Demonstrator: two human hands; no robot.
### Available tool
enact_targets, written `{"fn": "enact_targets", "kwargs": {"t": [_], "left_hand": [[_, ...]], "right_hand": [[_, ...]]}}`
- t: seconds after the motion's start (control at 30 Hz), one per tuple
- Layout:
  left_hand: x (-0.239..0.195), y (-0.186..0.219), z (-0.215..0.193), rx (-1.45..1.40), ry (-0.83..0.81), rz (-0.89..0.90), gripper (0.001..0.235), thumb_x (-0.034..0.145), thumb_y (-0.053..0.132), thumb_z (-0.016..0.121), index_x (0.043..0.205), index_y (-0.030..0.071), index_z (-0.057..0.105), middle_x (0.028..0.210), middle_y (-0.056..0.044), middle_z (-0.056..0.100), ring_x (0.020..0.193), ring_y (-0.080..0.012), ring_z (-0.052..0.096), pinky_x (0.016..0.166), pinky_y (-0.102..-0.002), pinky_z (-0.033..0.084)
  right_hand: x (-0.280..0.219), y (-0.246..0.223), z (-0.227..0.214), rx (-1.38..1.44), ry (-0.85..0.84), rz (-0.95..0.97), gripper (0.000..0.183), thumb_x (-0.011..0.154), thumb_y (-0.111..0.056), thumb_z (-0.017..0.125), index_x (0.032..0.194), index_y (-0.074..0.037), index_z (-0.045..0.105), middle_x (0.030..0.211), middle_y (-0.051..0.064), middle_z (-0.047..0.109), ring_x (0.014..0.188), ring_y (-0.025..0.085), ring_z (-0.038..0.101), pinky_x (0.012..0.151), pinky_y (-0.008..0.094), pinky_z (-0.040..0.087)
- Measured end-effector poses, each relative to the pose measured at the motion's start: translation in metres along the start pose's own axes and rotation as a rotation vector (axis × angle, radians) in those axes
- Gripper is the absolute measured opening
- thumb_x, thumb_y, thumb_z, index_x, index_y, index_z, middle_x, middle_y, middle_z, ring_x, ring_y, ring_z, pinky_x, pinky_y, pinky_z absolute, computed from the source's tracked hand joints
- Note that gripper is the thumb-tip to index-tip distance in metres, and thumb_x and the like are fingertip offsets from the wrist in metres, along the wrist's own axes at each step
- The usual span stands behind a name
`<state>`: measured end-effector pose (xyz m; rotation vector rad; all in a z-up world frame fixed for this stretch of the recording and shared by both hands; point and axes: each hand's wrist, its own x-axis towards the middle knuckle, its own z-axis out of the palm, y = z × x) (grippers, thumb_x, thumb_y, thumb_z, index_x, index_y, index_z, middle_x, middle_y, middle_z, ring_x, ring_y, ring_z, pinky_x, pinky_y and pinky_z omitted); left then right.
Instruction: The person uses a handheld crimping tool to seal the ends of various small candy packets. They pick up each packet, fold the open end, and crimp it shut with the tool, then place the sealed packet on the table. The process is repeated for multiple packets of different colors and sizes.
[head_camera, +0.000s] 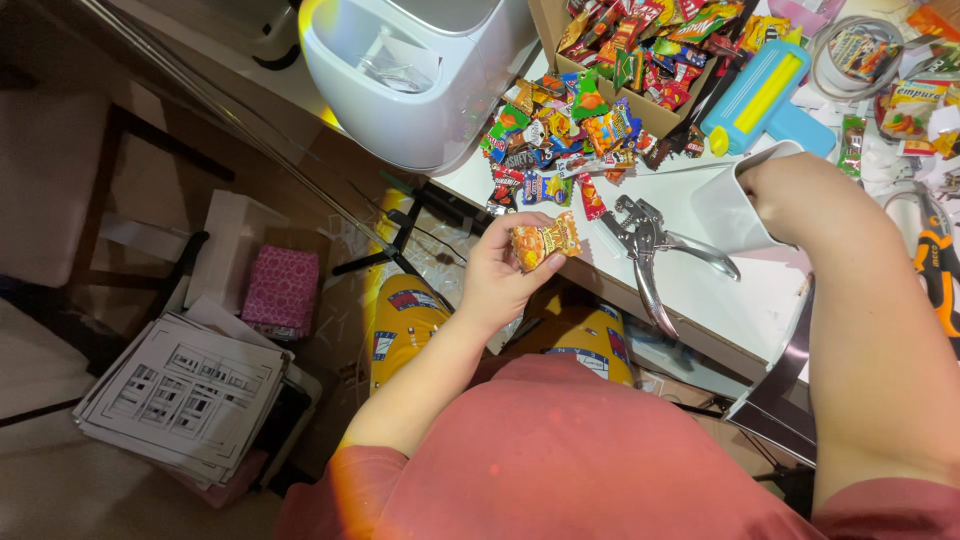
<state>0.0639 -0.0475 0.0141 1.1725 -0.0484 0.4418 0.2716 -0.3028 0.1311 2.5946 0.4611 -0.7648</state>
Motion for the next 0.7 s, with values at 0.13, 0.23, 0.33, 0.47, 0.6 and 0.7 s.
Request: {"fn": "enact_targets", "kwargs": {"t": [0.13,0.23,0.33,0.47,0.6,0.7], "left_hand": [[0.001,0.001,0.0,0.026,-0.001,-0.001,0.038,0.087,0.004,0.079,0.119,0.012,0.059,0.122,-0.008,0.063,0.118,-0.0174,0.062,0.107,-0.03,0.05],[0.0,0.003,0.0,0.046,0.015,-0.02,0.039,0.087,0.003,0.079,0.118,0.013,0.058,0.12,-0.007,0.063,0.112,-0.0141,0.062,0.102,-0.026,0.052],[0.0,0.006,0.001,0.035,0.016,-0.019,0.039,0.087,0.002,0.078,0.119,0.012,0.058,0.119,-0.006,0.063,0.108,-0.013,0.063,0.1,-0.026,0.052],[-0.002,0.006,0.002,0.035,0.033,-0.019,0.037,0.088,0.003,0.078,0.118,0.012,0.058,0.117,-0.006,0.063,0.104,-0.0114,0.063,0.096,-0.025,0.052],[-0.003,0.01,0.003,0.029,0.047,-0.035,0.036,0.088,0.004,0.077,0.118,0.012,0.058,0.116,-0.005,0.063,0.102,-0.0116,0.062,0.094,-0.025,0.052],[-0.005,0.007,0.003,0.019,0.042,-0.024,0.037,0.089,0.004,0.077,0.118,0.012,0.057,0.116,-0.006,0.062,0.102,-0.0116,0.062,0.094,-0.025,0.052]], "right_hand": [[-0.01,0.01,0.004,-0.061,0.148,-0.048,0.037,0.099,-0.022,0.042,0.105,-0.023,0.078,0.111,0.0,0.076,0.094,0.029,0.07,0.075,0.038,0.053],[-0.022,0.01,0.005,0.108,0.239,-0.023,0.034,0.1,-0.023,0.047,0.116,-0.028,0.077,0.117,-0.003,0.077,0.102,0.031,0.07,0.087,0.039,0.053],[-0.023,0.015,0.014,0.25,0.322,0.02,0.028,0.101,-0.019,0.043,0.092,-0.019,0.07,0.088,0.007,0.075,0.084,0.033,0.064,0.07,0.042,0.048],[-0.008,0.03,0.036,0.157,0.403,0.022,0.04,0.1,-0.019,0.045,0.119,-0.024,0.079,0.11,0.006,0.08,0.102,0.033,0.071,0.085,0.041,0.055],[-0.001,0.04,0.052,0.253,0.556,-0.054,0.035,0.093,-0.017,0.051,0.111,-0.02,0.081,0.105,0.003,0.08,0.101,0.027,0.071,0.093,0.035,0.052],[0.002,0.044,0.059,0.355,0.591,-0.071,0.032,0.093,-0.017,0.053,0.107,-0.019,0.082,0.104,0.002,0.079,0.101,0.023,0.069,0.096,0.031,0.049]]}}
